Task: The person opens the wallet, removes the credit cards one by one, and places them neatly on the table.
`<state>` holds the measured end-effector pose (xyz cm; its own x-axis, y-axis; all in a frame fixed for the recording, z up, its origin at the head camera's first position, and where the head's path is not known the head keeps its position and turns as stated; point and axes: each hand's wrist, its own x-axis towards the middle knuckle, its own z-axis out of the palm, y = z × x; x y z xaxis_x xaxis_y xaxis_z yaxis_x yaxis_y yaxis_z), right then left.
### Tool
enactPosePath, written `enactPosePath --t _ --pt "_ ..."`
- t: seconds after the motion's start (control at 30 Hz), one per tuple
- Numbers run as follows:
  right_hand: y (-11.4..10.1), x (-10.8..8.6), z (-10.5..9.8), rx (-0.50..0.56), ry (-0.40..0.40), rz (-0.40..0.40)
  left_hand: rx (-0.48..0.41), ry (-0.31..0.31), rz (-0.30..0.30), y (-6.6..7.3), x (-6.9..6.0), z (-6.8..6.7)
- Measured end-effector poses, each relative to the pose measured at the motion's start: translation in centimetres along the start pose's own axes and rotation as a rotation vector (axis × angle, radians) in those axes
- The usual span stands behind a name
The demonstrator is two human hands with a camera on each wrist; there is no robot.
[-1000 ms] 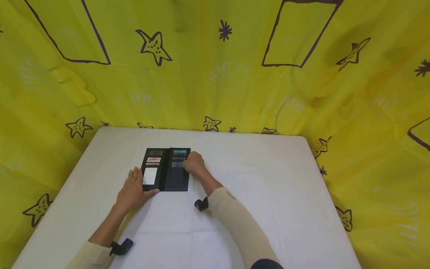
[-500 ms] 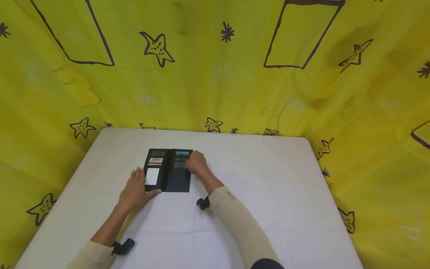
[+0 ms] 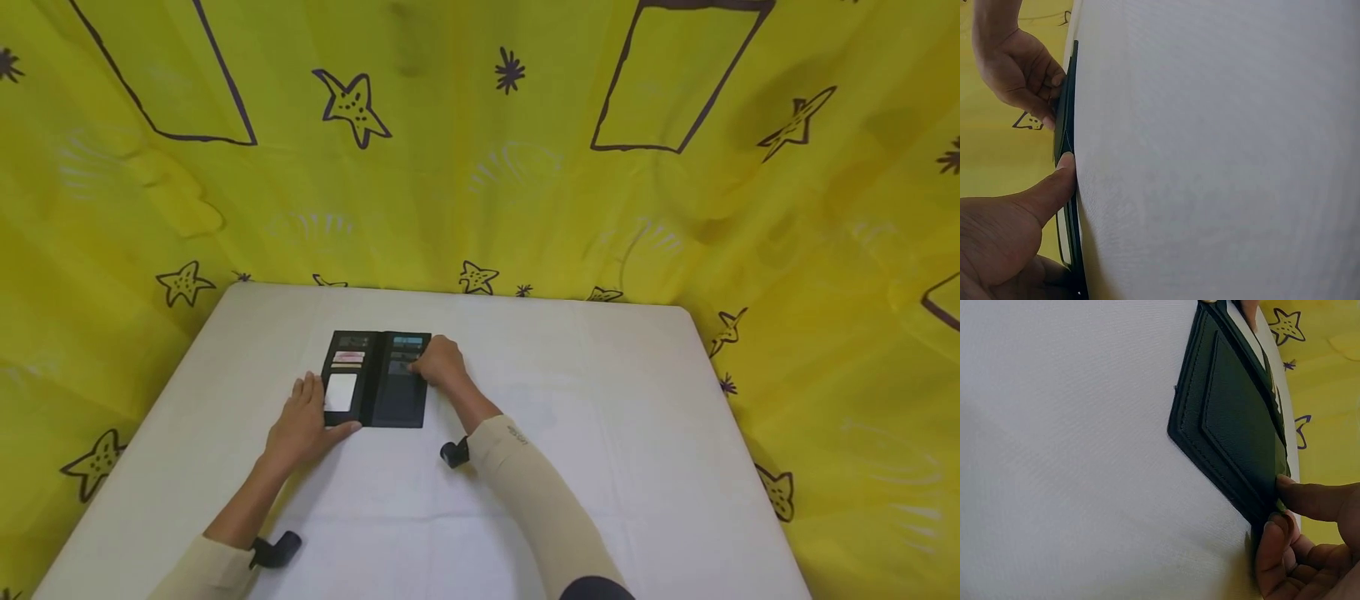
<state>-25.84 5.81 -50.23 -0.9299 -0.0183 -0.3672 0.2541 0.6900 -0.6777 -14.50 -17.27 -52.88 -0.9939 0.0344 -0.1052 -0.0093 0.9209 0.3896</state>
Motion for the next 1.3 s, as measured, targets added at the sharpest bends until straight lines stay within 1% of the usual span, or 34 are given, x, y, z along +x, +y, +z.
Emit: enactPosePath --t 0.27,0.43,0.6,0.73,0.8,0.9,1.0,1.17,1.3 --pt "0.5 0.1 0.0 0.026 0.022 -0.022 -0.003 -0.003 0.003 0.1 0.0 -0.1" --pt "0.6 0.2 0.0 0.053 0.01 -0.03 -0.015 -0.006 0.005 0.0 0.0 -0.1" --pt "0.5 0.4 0.0 0.102 0.01 -0.012 -0.028 -0.012 -0.005 -0.2 -0.1 0.0" --pt "0.6 0.6 0.1 0.162 0.045 0.009 -0.03 -0.016 -0.001 -0.2 0.0 0.1" --pt "0.7 0.6 0.3 0.181 0.077 -0.01 -0.026 -0.016 0.003 -0.2 0.1 0.1" --pt "0.9 0.4 0.6 0.186 0.131 -0.091 -0.013 -0.006 0.007 -0.2 0.1 0.2" --pt "1.1 0.2 0.7 0.173 0.182 -0.163 -0.002 0.017 0.014 -0.3 0.1 0.4" --pt "1.3 0.2 0.5 0.199 0.217 -0.179 0.001 0.037 0.023 -0.6 0.2 0.6" --pt "1.4 0.2 0.5 0.215 0.193 -0.185 -0.011 0.029 0.026 -0.7 0.0 0.5"
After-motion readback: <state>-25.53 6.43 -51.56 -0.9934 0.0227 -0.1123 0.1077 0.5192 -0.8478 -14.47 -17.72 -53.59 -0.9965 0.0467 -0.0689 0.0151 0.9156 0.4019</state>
